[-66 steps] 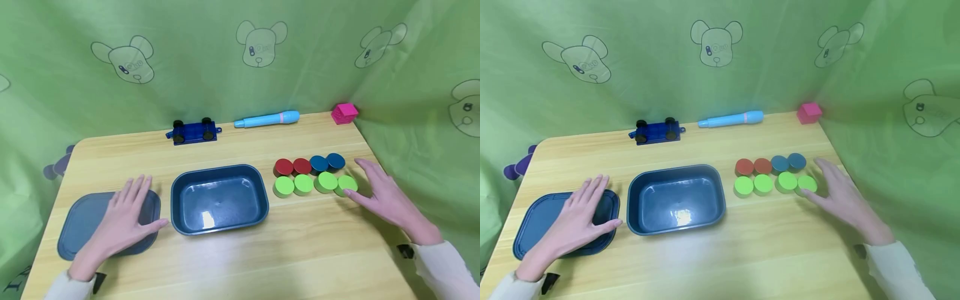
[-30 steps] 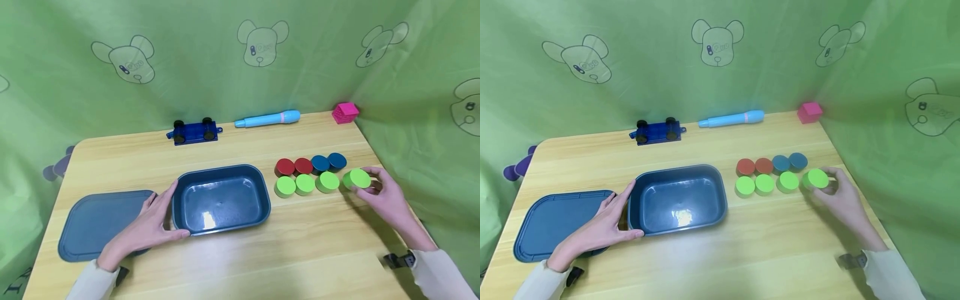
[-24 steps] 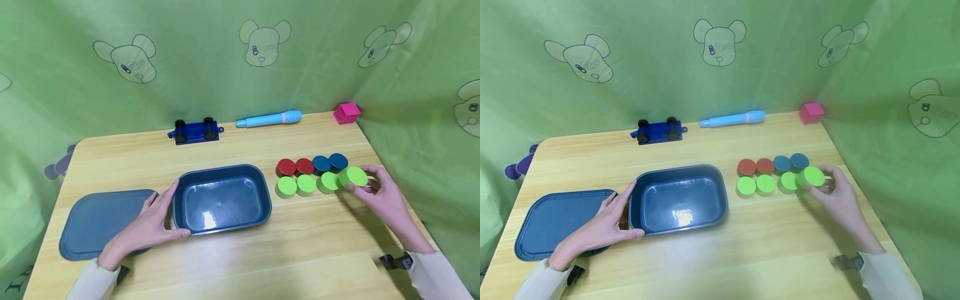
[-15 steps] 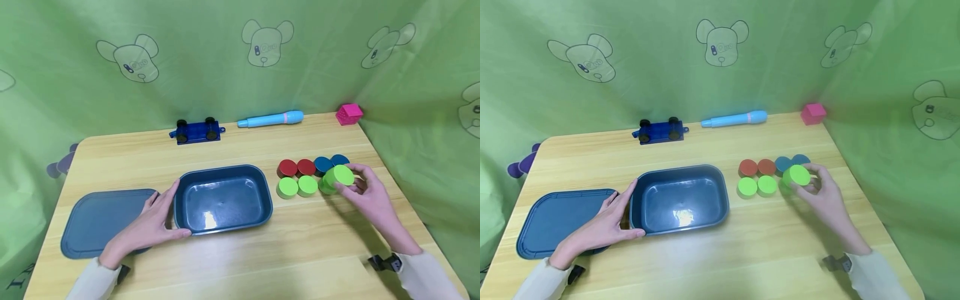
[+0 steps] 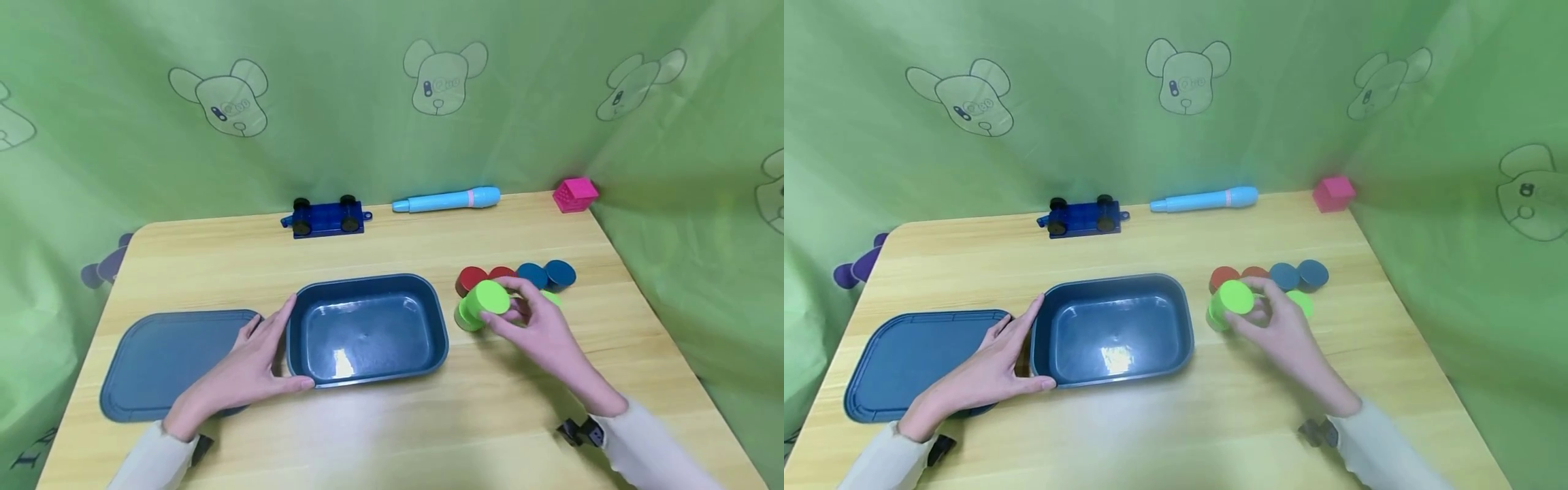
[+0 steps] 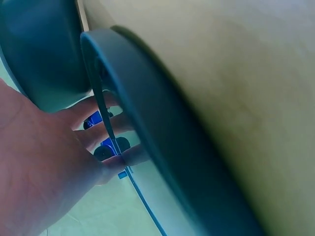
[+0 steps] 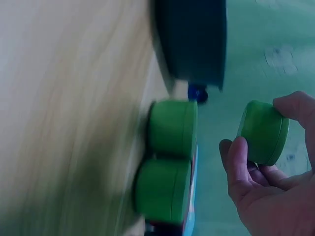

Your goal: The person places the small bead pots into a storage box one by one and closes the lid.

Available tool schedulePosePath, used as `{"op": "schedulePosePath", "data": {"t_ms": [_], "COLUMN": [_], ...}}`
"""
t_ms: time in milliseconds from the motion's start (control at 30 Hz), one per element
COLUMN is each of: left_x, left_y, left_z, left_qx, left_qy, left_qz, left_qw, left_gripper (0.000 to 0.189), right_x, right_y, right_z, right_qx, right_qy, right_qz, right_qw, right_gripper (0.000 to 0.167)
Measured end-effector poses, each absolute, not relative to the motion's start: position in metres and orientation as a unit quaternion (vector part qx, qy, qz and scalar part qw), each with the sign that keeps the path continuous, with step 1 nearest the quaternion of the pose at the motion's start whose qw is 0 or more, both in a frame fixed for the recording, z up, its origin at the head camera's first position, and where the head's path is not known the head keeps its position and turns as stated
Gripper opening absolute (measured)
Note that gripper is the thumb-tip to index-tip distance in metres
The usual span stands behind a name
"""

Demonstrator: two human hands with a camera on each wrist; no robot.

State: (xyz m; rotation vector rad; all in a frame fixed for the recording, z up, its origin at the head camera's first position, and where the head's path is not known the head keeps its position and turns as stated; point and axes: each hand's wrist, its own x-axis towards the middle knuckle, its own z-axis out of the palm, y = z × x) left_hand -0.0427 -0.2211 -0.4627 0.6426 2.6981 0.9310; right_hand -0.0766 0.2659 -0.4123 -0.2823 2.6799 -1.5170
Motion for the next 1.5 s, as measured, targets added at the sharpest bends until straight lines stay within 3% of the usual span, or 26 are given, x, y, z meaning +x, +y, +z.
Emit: {"op": "schedulePosePath", "data": {"t_ms": [333,1133,1500], "left_x": [-0.042,-0.045,-0.045], "left_y": [-0.221,-0.220,-0.220], "left_z": [-0.460,-0.458,-0.458], "left_qx": [0.215,0.214,0.220], "left_qy": [0.917,0.925,0.921], "left_qz": [0.313,0.296,0.298], "left_qw": [0.118,0.110,0.119], "left_gripper": [0.136,0.135,0.133], "right_x": [-0.085,-0.120,-0.123], "right_y": [0.222,0.092,0.053], "right_z": [-0.408,-0.421,-0.432], "right_qx": [-0.136,-0.240,-0.281], "right_qy": [0.876,0.886,0.885], "right_qz": [-0.461,-0.361,-0.328], "right_qw": [0.032,0.166,0.174], "right_gripper": [0.055,0.053,0.046]}}
